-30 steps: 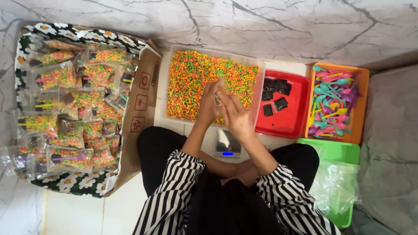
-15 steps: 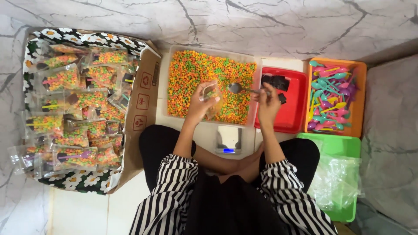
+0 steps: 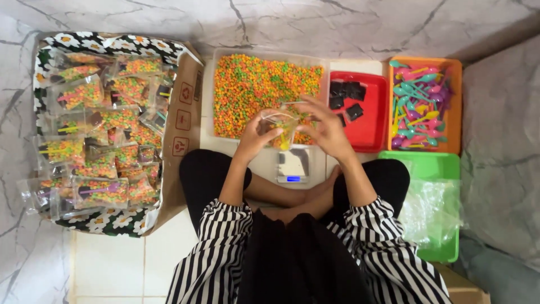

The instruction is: Packaging small colorful food items into plastic bags using a spoon and a digital scale.

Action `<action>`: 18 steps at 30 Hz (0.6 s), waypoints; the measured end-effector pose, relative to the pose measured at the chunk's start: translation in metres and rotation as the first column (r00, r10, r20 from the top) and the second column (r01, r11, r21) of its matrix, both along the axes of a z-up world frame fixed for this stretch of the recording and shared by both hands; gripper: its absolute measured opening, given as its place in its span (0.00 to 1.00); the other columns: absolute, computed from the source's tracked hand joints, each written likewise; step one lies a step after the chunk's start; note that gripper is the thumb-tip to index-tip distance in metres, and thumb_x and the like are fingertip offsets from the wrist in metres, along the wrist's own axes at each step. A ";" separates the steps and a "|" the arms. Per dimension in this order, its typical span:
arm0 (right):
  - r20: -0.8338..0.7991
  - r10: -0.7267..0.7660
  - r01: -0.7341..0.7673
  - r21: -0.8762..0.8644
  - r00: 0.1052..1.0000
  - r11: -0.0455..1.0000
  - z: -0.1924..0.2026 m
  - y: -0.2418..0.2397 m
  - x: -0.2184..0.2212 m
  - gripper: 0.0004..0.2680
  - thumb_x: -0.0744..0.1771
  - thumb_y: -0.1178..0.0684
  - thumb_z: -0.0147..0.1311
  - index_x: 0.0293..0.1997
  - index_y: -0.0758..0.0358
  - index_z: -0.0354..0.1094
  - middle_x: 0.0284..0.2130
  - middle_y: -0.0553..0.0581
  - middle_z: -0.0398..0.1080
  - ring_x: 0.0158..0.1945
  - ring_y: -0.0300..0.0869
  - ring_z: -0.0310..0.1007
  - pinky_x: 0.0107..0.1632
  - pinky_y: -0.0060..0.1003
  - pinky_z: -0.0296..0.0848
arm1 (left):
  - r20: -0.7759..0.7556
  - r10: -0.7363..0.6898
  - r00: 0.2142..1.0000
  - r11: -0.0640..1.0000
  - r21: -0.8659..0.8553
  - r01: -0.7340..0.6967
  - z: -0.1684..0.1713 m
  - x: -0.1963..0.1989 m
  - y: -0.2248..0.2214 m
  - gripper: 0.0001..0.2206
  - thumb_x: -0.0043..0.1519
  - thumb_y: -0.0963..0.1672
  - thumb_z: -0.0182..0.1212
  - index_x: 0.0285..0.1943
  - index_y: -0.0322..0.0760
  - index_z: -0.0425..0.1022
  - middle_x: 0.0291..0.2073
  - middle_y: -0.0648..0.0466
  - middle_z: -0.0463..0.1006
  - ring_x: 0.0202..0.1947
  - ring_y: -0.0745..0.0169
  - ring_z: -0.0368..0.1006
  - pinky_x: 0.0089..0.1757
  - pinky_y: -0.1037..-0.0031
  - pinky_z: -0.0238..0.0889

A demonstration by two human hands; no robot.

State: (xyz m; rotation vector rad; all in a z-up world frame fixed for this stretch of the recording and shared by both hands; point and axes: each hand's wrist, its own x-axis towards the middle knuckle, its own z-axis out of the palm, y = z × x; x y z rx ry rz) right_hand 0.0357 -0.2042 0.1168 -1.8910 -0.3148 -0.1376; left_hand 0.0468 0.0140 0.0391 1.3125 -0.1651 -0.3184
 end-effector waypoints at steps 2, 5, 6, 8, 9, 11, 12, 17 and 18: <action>0.030 0.068 -0.066 -0.047 0.997 0.997 0.013 0.008 -0.012 0.14 0.63 0.57 0.68 0.54 0.60 0.74 0.59 0.64 0.69 0.56 0.57 0.76 0.54 0.47 0.76 | 0.016 -0.042 0.999 0.999 0.000 0.042 0.011 -0.009 -0.003 0.25 0.55 0.42 0.77 0.62 0.38 0.73 0.51 0.49 0.80 0.54 0.60 0.75 0.53 0.70 0.68; 0.046 0.104 -0.098 -0.112 0.994 0.989 0.001 0.007 -0.033 0.08 0.64 0.58 0.67 0.45 0.60 0.77 0.47 0.60 0.75 0.48 0.55 0.78 0.48 0.44 0.77 | 0.019 -0.104 0.994 0.995 -0.011 0.104 0.037 -0.031 -0.002 0.23 0.58 0.43 0.74 0.63 0.38 0.74 0.51 0.49 0.80 0.53 0.61 0.75 0.54 0.69 0.69; 0.042 0.073 -0.067 -0.130 0.996 0.989 -0.008 0.005 -0.041 0.05 0.64 0.58 0.68 0.40 0.58 0.78 0.40 0.56 0.77 0.43 0.49 0.79 0.42 0.39 0.77 | 0.012 -0.122 0.992 0.992 -0.023 0.122 0.047 -0.040 0.000 0.22 0.60 0.43 0.72 0.63 0.38 0.74 0.51 0.49 0.80 0.54 0.62 0.75 0.54 0.68 0.69; 0.023 0.006 -0.003 -0.146 1.000 0.989 -0.024 -0.003 -0.061 0.05 0.63 0.58 0.69 0.39 0.58 0.78 0.40 0.55 0.77 0.41 0.48 0.79 0.40 0.37 0.78 | 0.011 -0.068 0.998 0.998 -0.013 0.068 0.022 -0.045 0.006 0.22 0.60 0.46 0.71 0.63 0.40 0.74 0.53 0.49 0.79 0.56 0.60 0.73 0.56 0.65 0.67; 0.011 -0.055 0.056 -0.164 0.998 0.985 -0.032 -0.007 -0.069 0.05 0.63 0.58 0.70 0.38 0.58 0.78 0.39 0.54 0.78 0.39 0.46 0.79 0.39 0.35 0.78 | 0.017 -0.008 1.000 1.000 -0.004 0.008 0.010 -0.047 0.009 0.22 0.61 0.49 0.71 0.63 0.42 0.74 0.55 0.49 0.77 0.59 0.58 0.71 0.57 0.62 0.66; -0.032 -0.152 0.145 -0.167 0.988 0.975 -0.056 -0.021 -0.090 0.06 0.63 0.57 0.71 0.39 0.58 0.78 0.39 0.53 0.78 0.38 0.45 0.80 0.39 0.35 0.78 | 0.031 0.054 0.998 0.997 0.052 -0.056 -0.015 -0.055 0.027 0.20 0.63 0.48 0.69 0.63 0.41 0.74 0.55 0.47 0.77 0.59 0.53 0.71 0.57 0.60 0.65; -0.069 -0.245 0.231 -0.172 0.967 0.958 -0.067 -0.028 -0.100 0.06 0.63 0.57 0.71 0.39 0.57 0.78 0.38 0.52 0.77 0.38 0.43 0.80 0.40 0.34 0.79 | 0.053 0.118 0.992 0.987 0.108 -0.123 -0.027 -0.058 0.035 0.19 0.65 0.48 0.67 0.63 0.40 0.74 0.55 0.45 0.77 0.59 0.49 0.71 0.57 0.57 0.65; -0.275 -0.410 0.387 -0.135 0.870 0.912 -0.134 -0.051 -0.133 0.05 0.65 0.59 0.68 0.40 0.62 0.77 0.36 0.58 0.76 0.37 0.47 0.79 0.41 0.38 0.78 | 0.040 0.198 0.979 0.937 0.285 -0.201 -0.055 -0.083 0.064 0.17 0.66 0.44 0.65 0.62 0.33 0.72 0.54 0.38 0.76 0.58 0.40 0.72 0.55 0.54 0.68; -0.344 -0.437 0.425 -0.114 0.831 0.898 -0.143 -0.053 -0.138 0.04 0.65 0.60 0.67 0.40 0.62 0.77 0.36 0.57 0.76 0.35 0.44 0.79 0.40 0.36 0.77 | 0.028 0.211 0.977 0.926 0.314 -0.209 -0.063 -0.087 0.068 0.17 0.66 0.44 0.65 0.62 0.33 0.73 0.54 0.38 0.76 0.58 0.40 0.72 0.55 0.54 0.68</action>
